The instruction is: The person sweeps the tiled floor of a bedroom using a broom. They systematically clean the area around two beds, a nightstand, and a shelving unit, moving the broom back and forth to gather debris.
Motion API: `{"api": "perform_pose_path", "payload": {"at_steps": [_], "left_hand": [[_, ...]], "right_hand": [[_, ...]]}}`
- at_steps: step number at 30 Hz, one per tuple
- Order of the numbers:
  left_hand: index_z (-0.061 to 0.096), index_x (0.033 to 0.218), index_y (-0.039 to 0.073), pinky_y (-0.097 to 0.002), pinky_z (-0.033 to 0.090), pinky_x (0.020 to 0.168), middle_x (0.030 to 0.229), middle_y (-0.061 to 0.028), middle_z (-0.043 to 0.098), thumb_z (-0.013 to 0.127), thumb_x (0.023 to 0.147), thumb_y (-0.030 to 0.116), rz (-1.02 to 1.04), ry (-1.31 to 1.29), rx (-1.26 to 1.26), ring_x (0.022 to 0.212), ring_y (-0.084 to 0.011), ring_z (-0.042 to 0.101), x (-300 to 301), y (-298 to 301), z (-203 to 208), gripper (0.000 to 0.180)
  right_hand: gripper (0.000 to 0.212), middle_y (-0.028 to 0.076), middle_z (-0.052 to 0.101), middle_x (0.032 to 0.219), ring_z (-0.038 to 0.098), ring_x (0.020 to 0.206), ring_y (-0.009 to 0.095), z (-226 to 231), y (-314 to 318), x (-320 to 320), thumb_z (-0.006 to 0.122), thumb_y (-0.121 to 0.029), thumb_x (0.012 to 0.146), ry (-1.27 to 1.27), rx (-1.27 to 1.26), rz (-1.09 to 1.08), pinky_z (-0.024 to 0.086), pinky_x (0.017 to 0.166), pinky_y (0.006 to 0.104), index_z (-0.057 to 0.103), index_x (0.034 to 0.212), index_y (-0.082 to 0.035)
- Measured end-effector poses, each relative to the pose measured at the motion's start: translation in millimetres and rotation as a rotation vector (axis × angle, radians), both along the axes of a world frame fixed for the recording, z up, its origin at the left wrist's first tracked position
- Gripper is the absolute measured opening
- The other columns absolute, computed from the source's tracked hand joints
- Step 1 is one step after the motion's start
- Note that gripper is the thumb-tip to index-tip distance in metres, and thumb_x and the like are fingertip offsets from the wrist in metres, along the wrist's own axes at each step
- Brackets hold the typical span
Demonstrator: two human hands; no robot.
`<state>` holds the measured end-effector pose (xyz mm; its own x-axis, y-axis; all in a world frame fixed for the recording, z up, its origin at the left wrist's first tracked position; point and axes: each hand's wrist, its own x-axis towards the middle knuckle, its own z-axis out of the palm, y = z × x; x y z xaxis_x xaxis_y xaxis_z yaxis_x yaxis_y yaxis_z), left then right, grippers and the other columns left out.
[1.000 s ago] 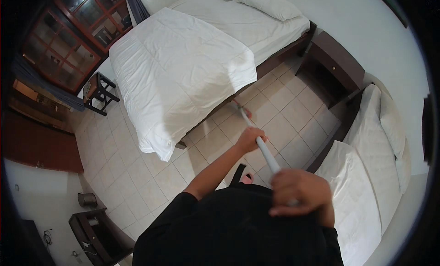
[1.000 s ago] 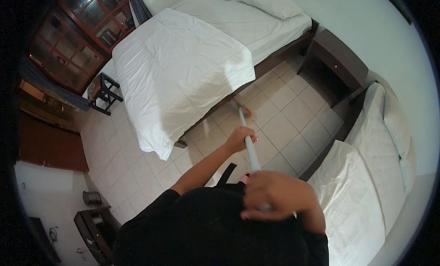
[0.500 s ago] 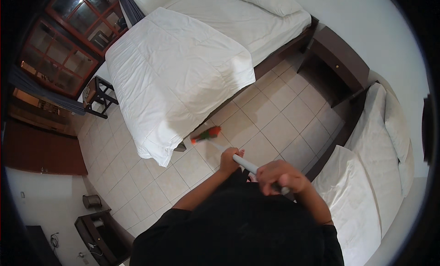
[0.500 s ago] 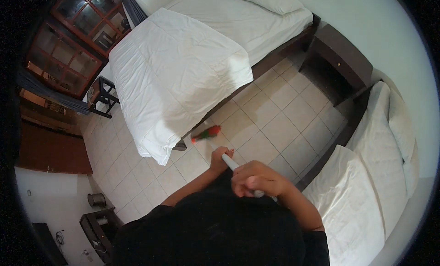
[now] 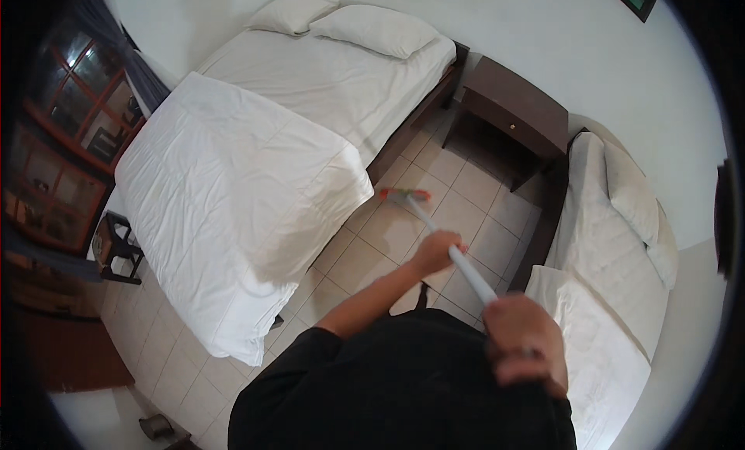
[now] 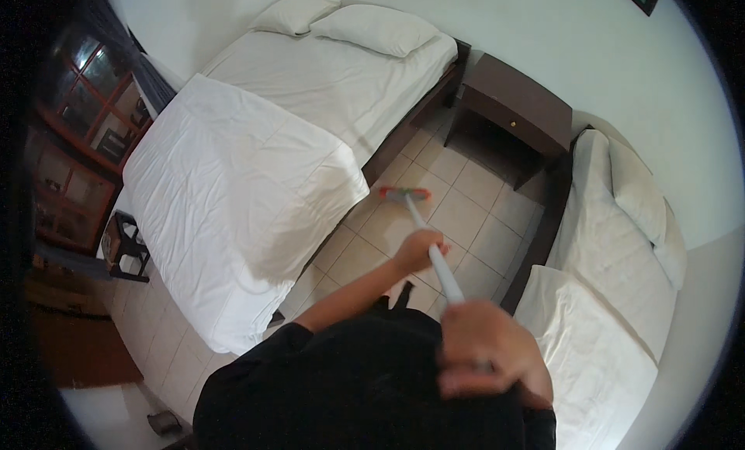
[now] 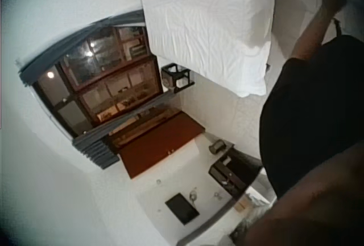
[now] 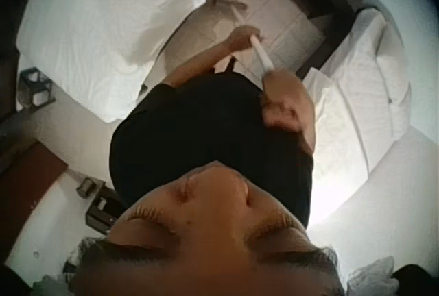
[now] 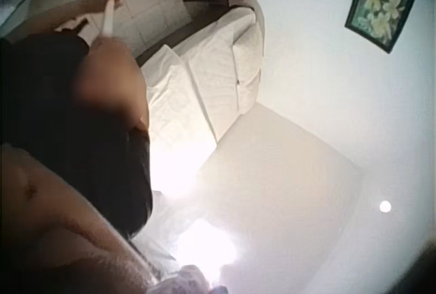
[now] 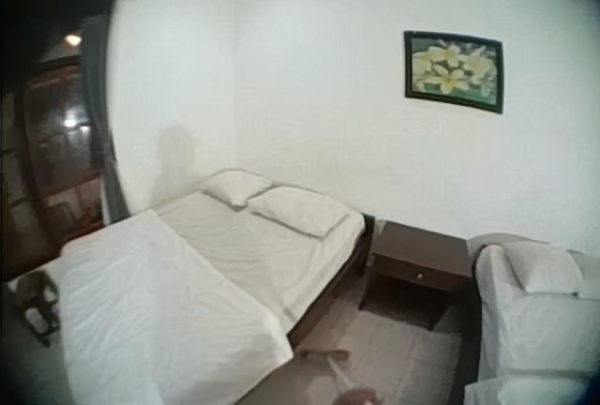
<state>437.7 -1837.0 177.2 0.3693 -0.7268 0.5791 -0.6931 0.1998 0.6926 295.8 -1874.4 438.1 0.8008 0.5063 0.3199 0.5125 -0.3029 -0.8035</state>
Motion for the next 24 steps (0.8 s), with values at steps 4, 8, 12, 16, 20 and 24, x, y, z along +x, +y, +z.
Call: {"api": "perform_pose_path", "payload": {"at_steps": [4, 8, 12, 16, 20, 24], "left_hand": [[0.046, 0.062, 0.004, -0.0374, 0.042, 0.054, 0.062, -0.012, 0.049, 0.064, 0.074, 0.016, -0.222, 0.607, 0.018, 0.057, -0.0286, 0.052, 74.0, -51.8, -105.5, 0.025], [0.046, 0.059, 0.005, -0.0402, 0.039, 0.052, 0.057, -0.0129, 0.048, 0.068, 0.072, 0.024, -0.037, 0.539, 0.18, 0.056, -0.0315, 0.049, 82.5, -40.9, -117.5, 0.032], [0.048, 0.056, 0.008, -0.0414, 0.038, 0.05, 0.055, -0.0117, 0.05, 0.067, 0.07, 0.031, -0.007, 0.121, 0.274, 0.057, -0.0313, 0.052, 54.6, 12.5, -40.4, 0.033], [0.048, 0.055, 0.009, -0.0399, 0.039, 0.049, 0.053, -0.0094, 0.05, 0.064, 0.068, 0.024, -0.148, 0.254, 0.384, 0.054, -0.0301, 0.053, 41.0, 24.6, -12.7, 0.026], [0.047, 0.054, 0.009, -0.0387, 0.038, 0.047, 0.051, -0.0093, 0.049, 0.064, 0.068, 0.022, -0.139, 0.301, 0.198, 0.049, -0.0305, 0.051, 43.5, 10.5, 17.6, 0.025], [0.045, 0.053, 0.007, -0.039, 0.036, 0.045, 0.049, -0.0102, 0.046, 0.064, 0.073, 0.023, -0.214, 0.173, 0.023, 0.047, -0.0314, 0.048, 51.5, -19.4, 31.7, 0.031]], "right_hand": [[0.016, 0.008, 0.048, 0.058, 0.048, 0.056, 0.026, -104.2, -9.4, 55.8, 0.055, -0.015, 0.076, 0.041, -0.08, -0.434, 0.038, 0.055, 0.0338, 0.052, 0.065, -0.004], [0.014, 0.007, 0.051, 0.059, 0.05, 0.057, 0.025, -99.1, -15.2, 76.7, 0.054, -0.016, 0.076, 0.179, 0.035, -0.524, 0.039, 0.056, 0.0318, 0.055, 0.069, -0.004], [0.027, 0.008, 0.054, 0.059, 0.052, 0.053, 0.022, -33.7, -20.5, 69.5, 0.055, -0.027, 0.078, 0.134, 0.274, -0.352, 0.04, 0.055, 0.0311, 0.057, 0.07, -0.002], [0.04, 0.006, 0.054, 0.057, 0.055, 0.055, 0.015, -10.4, -54.2, 73.4, 0.054, -0.039, 0.08, 0.197, 0.671, -0.3, 0.043, 0.052, 0.0324, 0.058, 0.074, 0.0], [0.044, 0.008, 0.056, 0.065, 0.059, 0.062, 0.017, 0.8, -65.0, 92.8, 0.065, -0.04, 0.074, -0.015, 0.901, -0.319, 0.05, 0.059, 0.0356, 0.056, 0.082, 0.002], [0.042, 0.011, 0.057, 0.074, 0.061, 0.067, 0.023, 30.2, -79.6, 97.3, 0.08, -0.024, 0.061, -0.015, 0.563, 0.06, 0.053, 0.068, 0.0374, 0.051, 0.082, -0.001]]}}
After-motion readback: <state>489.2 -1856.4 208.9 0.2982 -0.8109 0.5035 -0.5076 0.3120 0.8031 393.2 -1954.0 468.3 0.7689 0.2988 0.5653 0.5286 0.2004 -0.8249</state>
